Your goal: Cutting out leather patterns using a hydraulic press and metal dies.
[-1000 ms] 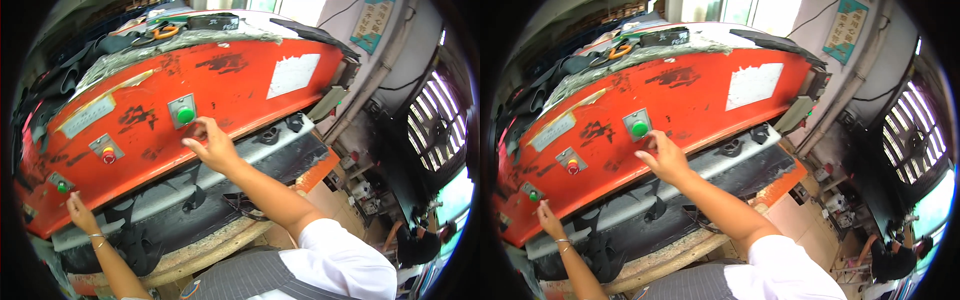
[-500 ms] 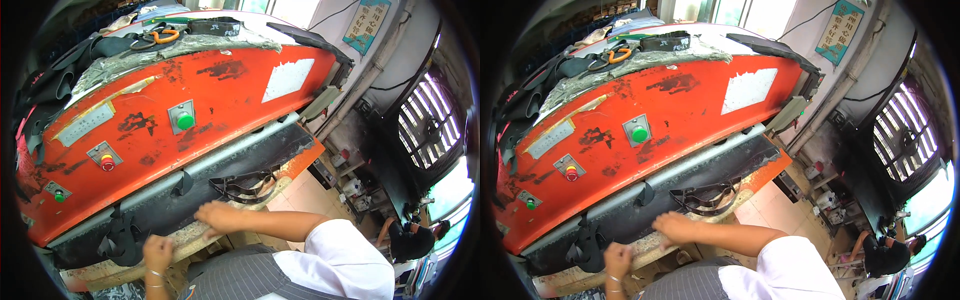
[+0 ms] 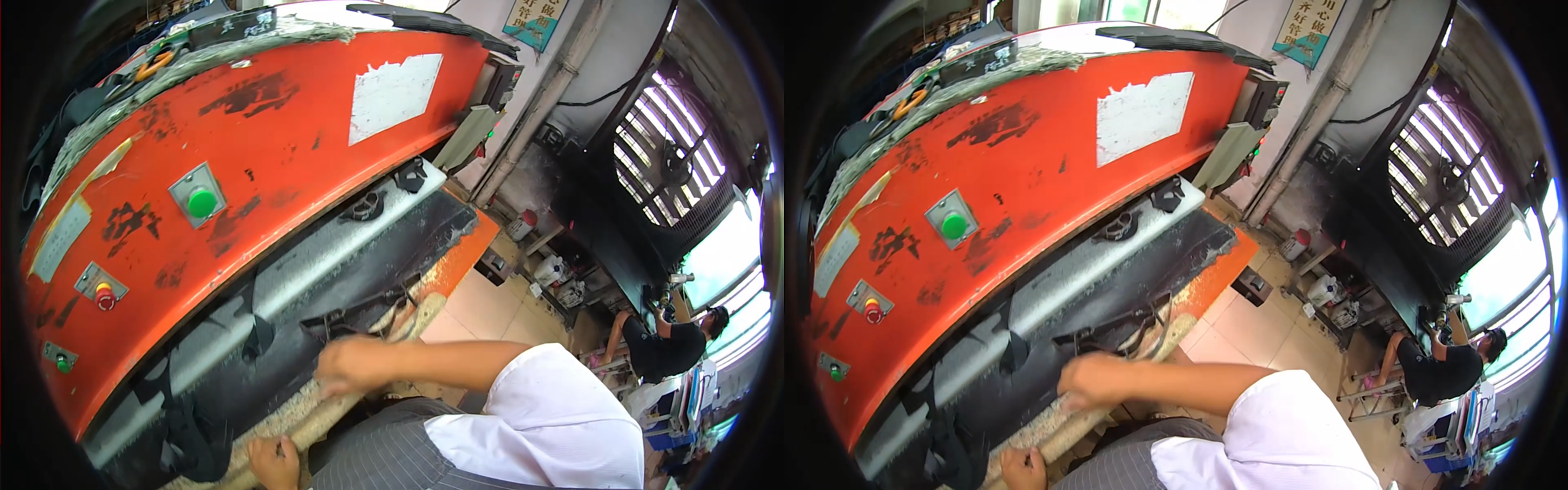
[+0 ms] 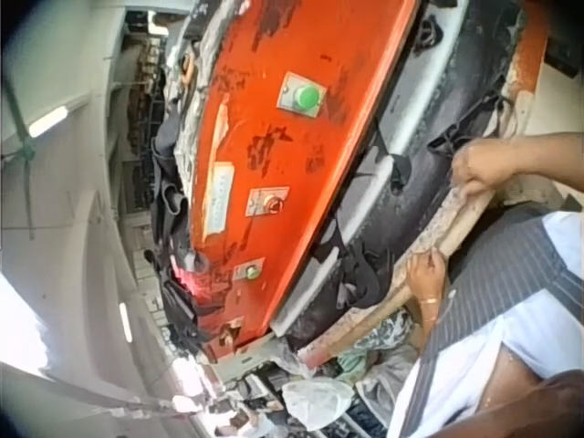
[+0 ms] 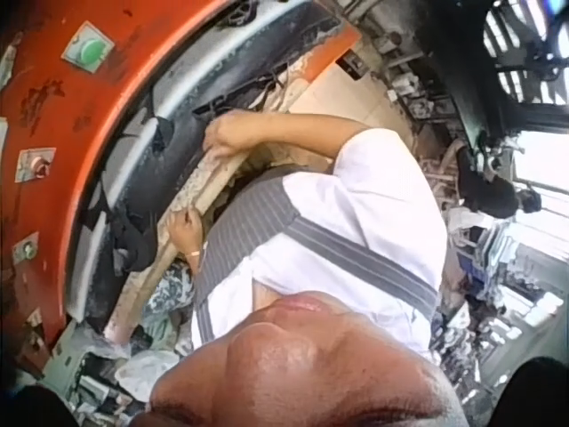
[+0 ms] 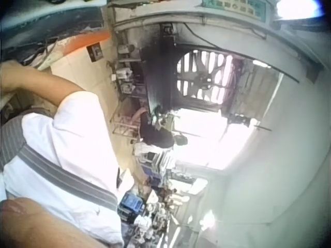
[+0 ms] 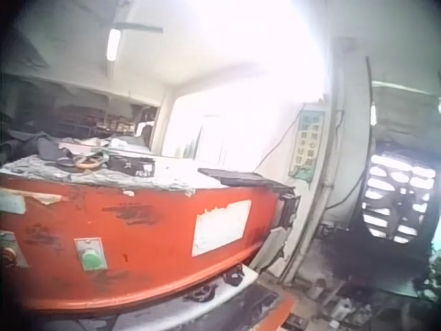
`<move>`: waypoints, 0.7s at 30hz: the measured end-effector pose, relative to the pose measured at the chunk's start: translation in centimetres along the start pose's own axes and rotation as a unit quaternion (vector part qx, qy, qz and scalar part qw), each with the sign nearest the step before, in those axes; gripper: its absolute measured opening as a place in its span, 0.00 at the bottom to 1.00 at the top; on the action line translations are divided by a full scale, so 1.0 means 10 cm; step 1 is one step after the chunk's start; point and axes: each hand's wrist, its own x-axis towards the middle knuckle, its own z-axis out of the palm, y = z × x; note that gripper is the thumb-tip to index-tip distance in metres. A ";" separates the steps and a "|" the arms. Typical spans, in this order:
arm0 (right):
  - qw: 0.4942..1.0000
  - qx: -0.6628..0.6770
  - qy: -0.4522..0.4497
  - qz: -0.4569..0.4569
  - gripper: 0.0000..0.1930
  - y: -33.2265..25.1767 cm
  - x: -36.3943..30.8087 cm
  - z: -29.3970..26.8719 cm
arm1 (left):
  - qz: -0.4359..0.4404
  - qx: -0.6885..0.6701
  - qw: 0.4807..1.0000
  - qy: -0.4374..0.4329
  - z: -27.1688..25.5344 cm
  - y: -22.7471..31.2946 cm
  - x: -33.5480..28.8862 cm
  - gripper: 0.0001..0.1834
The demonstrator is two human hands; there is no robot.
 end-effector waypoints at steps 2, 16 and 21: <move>0.987 -0.154 0.043 0.009 0.13 0.50 0.13 -0.64 | -0.004 0.005 1.000 -0.028 0.00 0.04 0.05 0.10; 0.947 -0.314 0.062 0.029 0.21 2.55 -0.12 -1.44 | -0.208 -0.041 0.949 -0.235 0.00 0.22 -0.14 0.17; 0.957 -0.273 0.098 -0.008 0.21 2.61 -0.05 -1.44 | -0.202 0.002 0.966 -0.161 0.05 0.32 -0.17 0.15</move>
